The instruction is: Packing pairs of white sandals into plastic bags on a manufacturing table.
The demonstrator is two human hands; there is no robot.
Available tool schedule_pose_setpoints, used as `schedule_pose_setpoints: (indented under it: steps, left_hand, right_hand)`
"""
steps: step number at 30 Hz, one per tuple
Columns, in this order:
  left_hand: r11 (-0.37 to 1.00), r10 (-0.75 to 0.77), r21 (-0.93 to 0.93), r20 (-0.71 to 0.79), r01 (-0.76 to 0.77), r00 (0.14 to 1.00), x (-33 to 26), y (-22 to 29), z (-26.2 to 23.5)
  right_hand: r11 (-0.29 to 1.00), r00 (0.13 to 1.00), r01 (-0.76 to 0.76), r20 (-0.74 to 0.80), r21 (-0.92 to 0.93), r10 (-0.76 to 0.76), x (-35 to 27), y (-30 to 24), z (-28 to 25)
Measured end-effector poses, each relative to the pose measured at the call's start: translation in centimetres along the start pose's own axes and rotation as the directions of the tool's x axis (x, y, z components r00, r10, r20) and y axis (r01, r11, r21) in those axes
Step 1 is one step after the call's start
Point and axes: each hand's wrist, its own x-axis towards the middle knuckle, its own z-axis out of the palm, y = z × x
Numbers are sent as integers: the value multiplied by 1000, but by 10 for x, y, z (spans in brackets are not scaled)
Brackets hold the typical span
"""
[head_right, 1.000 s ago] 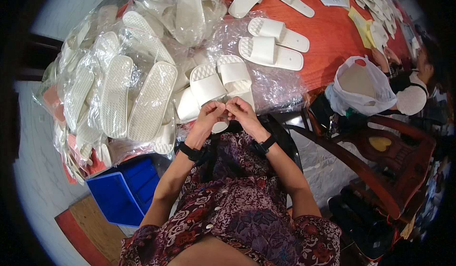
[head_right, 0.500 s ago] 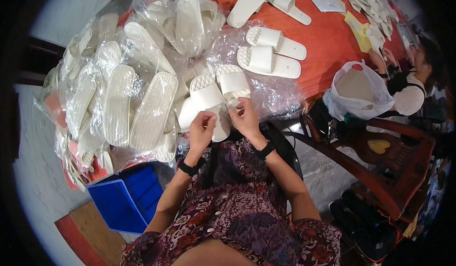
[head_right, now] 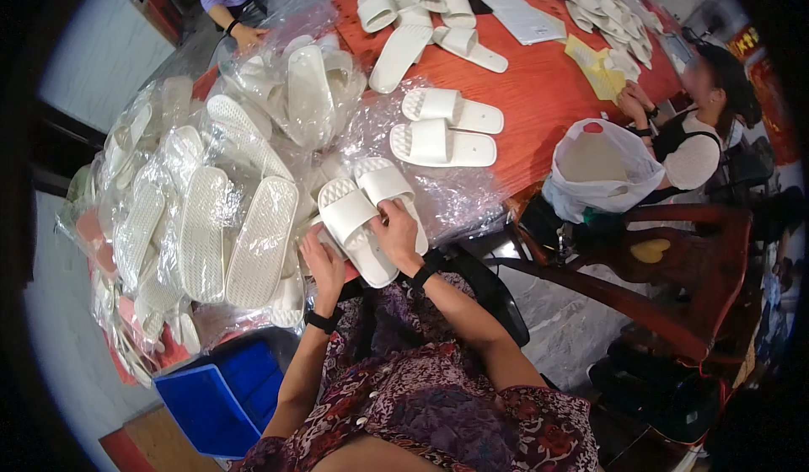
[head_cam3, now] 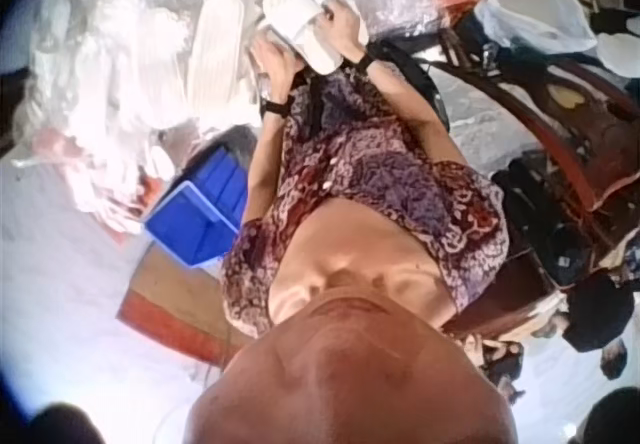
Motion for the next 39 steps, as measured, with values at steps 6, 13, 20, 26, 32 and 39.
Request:
schedule_pose_setpoints:
  steps: [6,13,20,26,32,39]
  left_hand:
    - [997,-2,81,-16,3,1000,-1,-3,6]
    - [1000,-3,21,-4,4,1000,1,4,-2]
    - [993,-76,-85,19,78,997,-8,30,-45]
    - [952,-156,-276,-79,128,985,-22,28,-86]
    - [979,-188,-123,-242,162,952,-30,22,-122]
    - [929,86,369,-115,-38,990,-22,8,-117]
  right_hand:
    - [905,968,-252,101,343,232,25,-26,-42]
    - [948,986,-145,-43,284,163,144,1,-157]
    - [969,941,-222,-238,110,242,294,148,-249]
    - [974,907,-138,-417,-181,51,303,190,-229]
    - [977,929,-99,370,191,22,166,92,-94]
    - [994,729,103,683,-33,-53,46,-30,22]
